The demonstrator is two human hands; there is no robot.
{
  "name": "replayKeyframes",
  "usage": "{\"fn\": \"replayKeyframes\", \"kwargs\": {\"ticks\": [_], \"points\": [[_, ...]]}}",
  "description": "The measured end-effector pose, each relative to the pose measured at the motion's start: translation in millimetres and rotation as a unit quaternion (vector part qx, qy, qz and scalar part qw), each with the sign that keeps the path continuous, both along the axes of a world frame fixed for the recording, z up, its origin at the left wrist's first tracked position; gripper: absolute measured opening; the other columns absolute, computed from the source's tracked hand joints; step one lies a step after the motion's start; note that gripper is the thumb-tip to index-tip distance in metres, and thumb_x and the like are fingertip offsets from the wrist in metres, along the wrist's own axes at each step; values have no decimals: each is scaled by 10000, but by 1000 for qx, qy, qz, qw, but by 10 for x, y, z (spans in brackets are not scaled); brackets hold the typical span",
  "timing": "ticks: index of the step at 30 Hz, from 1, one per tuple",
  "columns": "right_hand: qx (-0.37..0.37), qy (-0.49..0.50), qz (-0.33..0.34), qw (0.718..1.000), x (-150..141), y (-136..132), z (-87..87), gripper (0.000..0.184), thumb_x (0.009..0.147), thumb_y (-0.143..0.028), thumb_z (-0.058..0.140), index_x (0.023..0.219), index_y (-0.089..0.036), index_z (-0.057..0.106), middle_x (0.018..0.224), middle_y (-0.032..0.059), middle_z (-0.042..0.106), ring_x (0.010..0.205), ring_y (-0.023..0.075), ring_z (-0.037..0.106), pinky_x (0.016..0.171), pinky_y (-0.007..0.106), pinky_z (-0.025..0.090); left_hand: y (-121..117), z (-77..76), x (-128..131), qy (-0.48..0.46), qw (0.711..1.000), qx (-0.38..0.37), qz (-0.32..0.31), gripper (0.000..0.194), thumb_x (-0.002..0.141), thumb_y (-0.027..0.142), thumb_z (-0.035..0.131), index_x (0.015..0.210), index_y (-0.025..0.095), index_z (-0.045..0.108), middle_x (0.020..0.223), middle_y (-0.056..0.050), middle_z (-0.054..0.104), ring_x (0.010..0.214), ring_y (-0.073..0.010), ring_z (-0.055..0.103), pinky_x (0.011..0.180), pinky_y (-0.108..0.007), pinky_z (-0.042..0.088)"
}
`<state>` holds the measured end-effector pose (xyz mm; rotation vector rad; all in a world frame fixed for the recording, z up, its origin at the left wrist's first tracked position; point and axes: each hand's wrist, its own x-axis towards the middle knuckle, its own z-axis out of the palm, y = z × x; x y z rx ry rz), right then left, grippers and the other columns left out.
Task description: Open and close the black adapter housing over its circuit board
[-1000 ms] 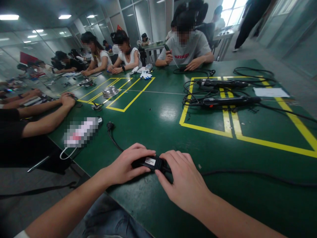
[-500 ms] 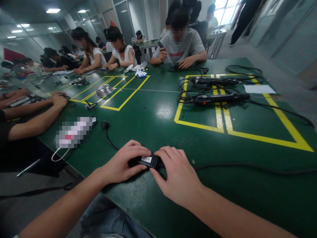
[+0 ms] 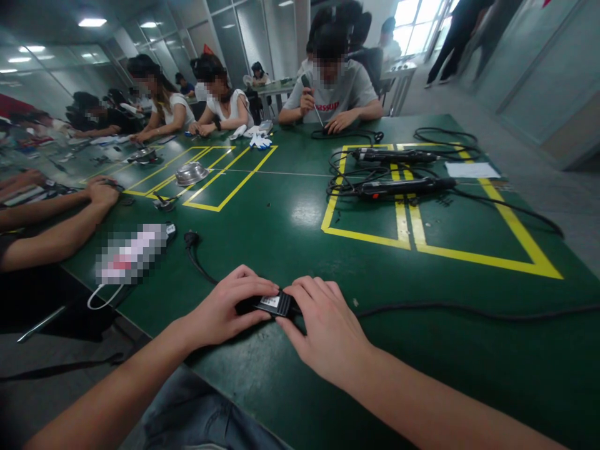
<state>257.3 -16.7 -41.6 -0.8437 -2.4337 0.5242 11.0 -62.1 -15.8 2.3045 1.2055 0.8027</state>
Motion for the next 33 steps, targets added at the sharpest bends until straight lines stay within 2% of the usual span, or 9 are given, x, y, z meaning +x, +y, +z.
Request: {"fn": "replayKeyframes", "kwargs": {"ticks": [10,14,16,18,22,26,28,30,33], "points": [[2,-3,-13,1000,-11,-14,-12,264,944,-215,735,1187,-209,631,1117,99,730,1003,301,683,873,469,514,11,-36,-22,-33,999,-4,3,285,1048,383,734,1286,227,721,1202,-94,815,1049,-231,684,975,-394,549],[12,19,-48,999,8,-21,-38,462,899,-274,744,1312,-203,546,1107,116,726,970,308,682,820,441,518,-5,-57,-30,-68,990,14,119,243,1011,374,762,1206,235,719,1229,-106,807,1116,-271,685,1002,-449,548],[17,18,-47,999,9,-20,-29,349,915,-265,706,1229,-209,564,1057,105,718,938,298,675,799,430,502,33,-69,-41,-36,977,42,204,169,996,319,764,1136,240,710,1268,-99,807,1159,-293,679,1069,-524,501],[19,8,-33,999,2,-15,-9,179,940,-226,651,1106,-219,586,998,89,708,907,283,661,792,423,481,101,-87,-60,8,968,36,247,129,986,258,755,1103,246,703,1309,-87,805,1198,-303,679,1111,-576,464],[12,-7,-17,1000,-13,-4,22,67,966,-163,565,962,-223,595,931,73,691,856,258,629,769,408,449,207,-115,-96,34,977,-23,208,106,999,195,702,1090,248,713,1330,-79,804,1224,-288,702,1116,-578,487],[20,-8,-2,1000,-9,1,31,122,975,-127,523,935,-214,599,875,60,672,811,246,632,722,386,449,123,-65,-96,45,980,68,179,129,1027,189,626,1068,232,740,1351,-115,768,1280,-298,655,1104,-540,513],[17,-4,4,1000,-4,0,36,136,978,-113,515,945,-210,604,862,49,671,775,231,646,694,367,459,29,-24,-85,55,982,102,146,120,1029,212,609,1035,211,728,1221,-129,769,1151,-277,680,1012,-460,557],[13,-10,4,1000,0,-3,42,139,984,-109,520,961,-211,611,861,39,675,738,218,660,665,350,464,-55,6,-71,81,988,85,102,100,1016,213,592,1009,202,691,1033,-105,753,953,-239,685,859,-379,572],[12,-28,-4,1000,4,-7,39,124,980,-119,558,978,-224,622,871,26,689,700,213,680,631,342,464,-112,15,-58,111,989,46,87,76,1016,221,569,985,212,637,904,-61,714,810,-208,653,726,-325,531]]}}
